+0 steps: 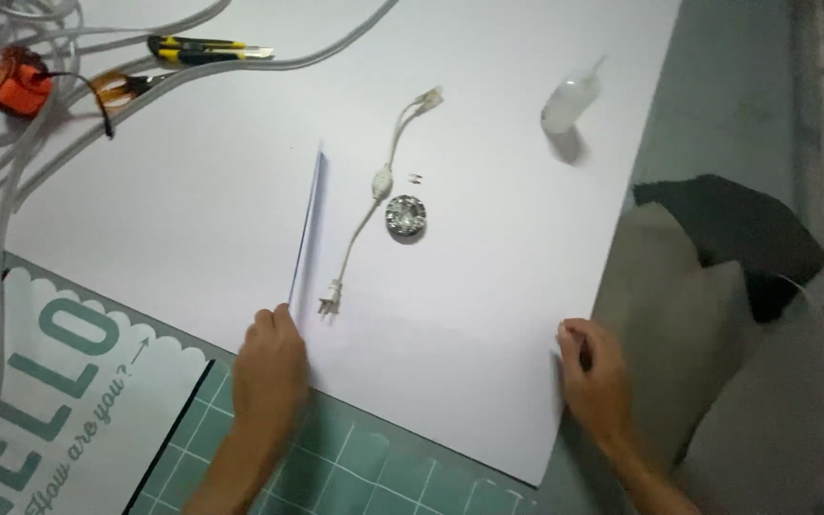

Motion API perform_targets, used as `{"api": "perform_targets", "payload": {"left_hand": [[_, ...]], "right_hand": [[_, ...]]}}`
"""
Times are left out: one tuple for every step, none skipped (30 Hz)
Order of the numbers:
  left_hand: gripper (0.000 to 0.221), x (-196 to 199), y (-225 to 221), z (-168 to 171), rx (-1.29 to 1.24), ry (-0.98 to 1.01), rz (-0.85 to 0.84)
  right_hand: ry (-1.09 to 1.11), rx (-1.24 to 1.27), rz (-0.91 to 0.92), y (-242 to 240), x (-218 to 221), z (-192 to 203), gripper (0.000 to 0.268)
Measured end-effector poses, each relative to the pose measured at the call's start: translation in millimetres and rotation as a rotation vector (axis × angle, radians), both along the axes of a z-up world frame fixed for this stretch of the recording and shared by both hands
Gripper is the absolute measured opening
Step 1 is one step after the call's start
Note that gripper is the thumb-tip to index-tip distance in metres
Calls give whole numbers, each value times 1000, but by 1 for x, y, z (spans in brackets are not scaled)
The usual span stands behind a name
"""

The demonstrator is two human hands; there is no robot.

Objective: Measuring an LED strip with a tape measure, cutting it with scissors, and marking a white board with a ruler and pencil.

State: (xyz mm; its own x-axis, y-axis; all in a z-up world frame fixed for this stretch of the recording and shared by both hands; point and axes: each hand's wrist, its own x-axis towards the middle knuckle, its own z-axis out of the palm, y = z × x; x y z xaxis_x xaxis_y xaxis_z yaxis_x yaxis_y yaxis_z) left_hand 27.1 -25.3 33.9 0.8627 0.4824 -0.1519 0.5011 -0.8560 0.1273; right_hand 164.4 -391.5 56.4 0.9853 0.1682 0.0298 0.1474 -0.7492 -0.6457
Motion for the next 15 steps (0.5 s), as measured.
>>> {"api": "perform_targets", "payload": {"left_hand": [[43, 0, -19, 0, 0, -2, -10], [27, 0, -37, -1, -53, -132, -15], [13, -1, -55, -1, -106, -263, -19], [13, 1, -82, -4, -104, -266, -29], [26, 2, -109, -7, -137, -361, -135], [40, 2, -137, -9, -172, -452, -238], [40, 1, -154, -16, -172, -451, -244], [36, 1, -171, -23, -180, -499, -304], [33, 1, -187, -30, -188, -546, -364], [33, -2, -194, -32, -190, -547, -372], [36, -5, -201, -33, -202, -514, -430], [40, -6, -206, -34, -211, -484, -488], [40, -5, -210, -41, -210, -488, -497], [39, -5, -214, -47, -178, -509, -540], [38, -6, -218, -54, -146, -529, -582]], "right_hand": [[-2, 0, -10, -10, -5, -7, 27], [38, -160, 77, -19, -12, -14, 46], [80, -319, 163, -28, -18, -20, 71], [77, -315, 153, -31, -27, -24, 71], [21, -471, 276, -34, -36, -28, 84], [-31, -630, 404, -37, -45, -32, 100], [-29, -629, 399, -41, -51, -36, 100], [-150, -682, 451, -45, -54, -41, 99], [-273, -735, 502, -49, -57, -46, 100], [-271, -736, 493, -51, -58, -50, 100], [-263, -758, 481, -53, -58, -54, 99], [-258, -779, 467, -54, -57, -59, 99], [-261, -779, 457, -50, -55, -55, 99], [-228, -714, 440, -48, -54, -49, 102], [-197, -648, 423, -45, -53, -45, 104]]}}
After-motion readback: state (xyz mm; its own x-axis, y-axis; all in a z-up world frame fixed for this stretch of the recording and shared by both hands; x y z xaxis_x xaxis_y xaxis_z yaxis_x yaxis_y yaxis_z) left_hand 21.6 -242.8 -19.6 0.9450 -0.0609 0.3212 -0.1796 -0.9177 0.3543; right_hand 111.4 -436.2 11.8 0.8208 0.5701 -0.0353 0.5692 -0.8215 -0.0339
